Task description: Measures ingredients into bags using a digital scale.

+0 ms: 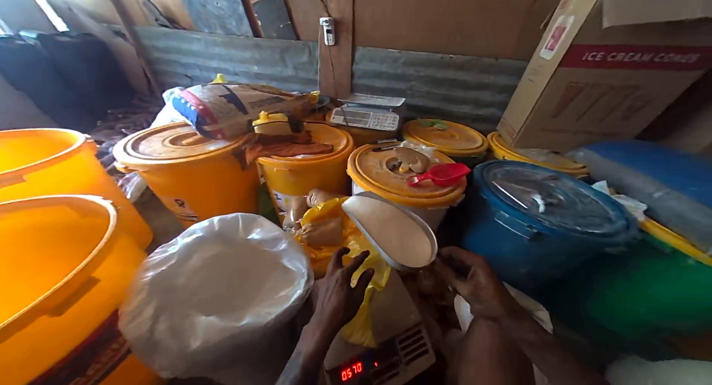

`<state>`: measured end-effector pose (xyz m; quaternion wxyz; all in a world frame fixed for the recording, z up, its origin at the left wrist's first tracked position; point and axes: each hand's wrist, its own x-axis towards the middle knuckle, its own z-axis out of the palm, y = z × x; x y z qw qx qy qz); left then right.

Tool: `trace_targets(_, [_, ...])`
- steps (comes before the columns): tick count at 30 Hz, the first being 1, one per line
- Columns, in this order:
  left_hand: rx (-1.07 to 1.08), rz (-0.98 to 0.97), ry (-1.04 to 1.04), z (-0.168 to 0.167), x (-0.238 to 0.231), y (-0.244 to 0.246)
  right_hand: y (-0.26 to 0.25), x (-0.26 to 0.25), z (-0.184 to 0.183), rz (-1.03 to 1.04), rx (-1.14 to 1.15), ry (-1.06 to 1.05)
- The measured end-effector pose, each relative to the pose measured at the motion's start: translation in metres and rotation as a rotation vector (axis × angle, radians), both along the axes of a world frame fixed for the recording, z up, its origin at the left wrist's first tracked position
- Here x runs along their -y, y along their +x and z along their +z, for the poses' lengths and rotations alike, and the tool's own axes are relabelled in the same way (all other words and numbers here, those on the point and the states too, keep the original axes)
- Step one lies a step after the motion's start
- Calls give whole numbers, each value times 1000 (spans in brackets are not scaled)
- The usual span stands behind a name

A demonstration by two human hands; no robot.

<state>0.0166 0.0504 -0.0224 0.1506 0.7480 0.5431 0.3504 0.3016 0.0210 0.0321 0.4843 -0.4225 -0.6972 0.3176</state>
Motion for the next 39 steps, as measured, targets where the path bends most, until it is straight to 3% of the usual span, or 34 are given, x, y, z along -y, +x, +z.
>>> trace_targets(6, [-116, 140, -311, 1, -21, 22, 58, 27, -14, -64, 60, -107])
trace_targets(14, [-57, -27, -297, 9, -31, 15, 90, 24, -35, 42, 143, -273])
trace_targets(19, [-108, -225, -349, 15, -24, 9, 78, -7, -22, 166, 382, -373])
trace_targets(24, [-65, -296, -398, 21, -16, 3, 20, -49, 38, 249, 940, -343])
trace_targets(28, [476, -313, -422, 30, -8, -3, -78, -56, 120, 275, 1471, -280])
trace_targets(31, [748, -314, -416, 45, 0, -13, -144, -43, 169, 231, 1710, -229])
trace_targets(36, [786, -268, -417, 48, 6, -22, -195, -20, 203, 243, 1943, 39])
trace_targets(39, [665, -178, -410, 47, 9, -24, -198, -22, 207, 218, 1915, -24])
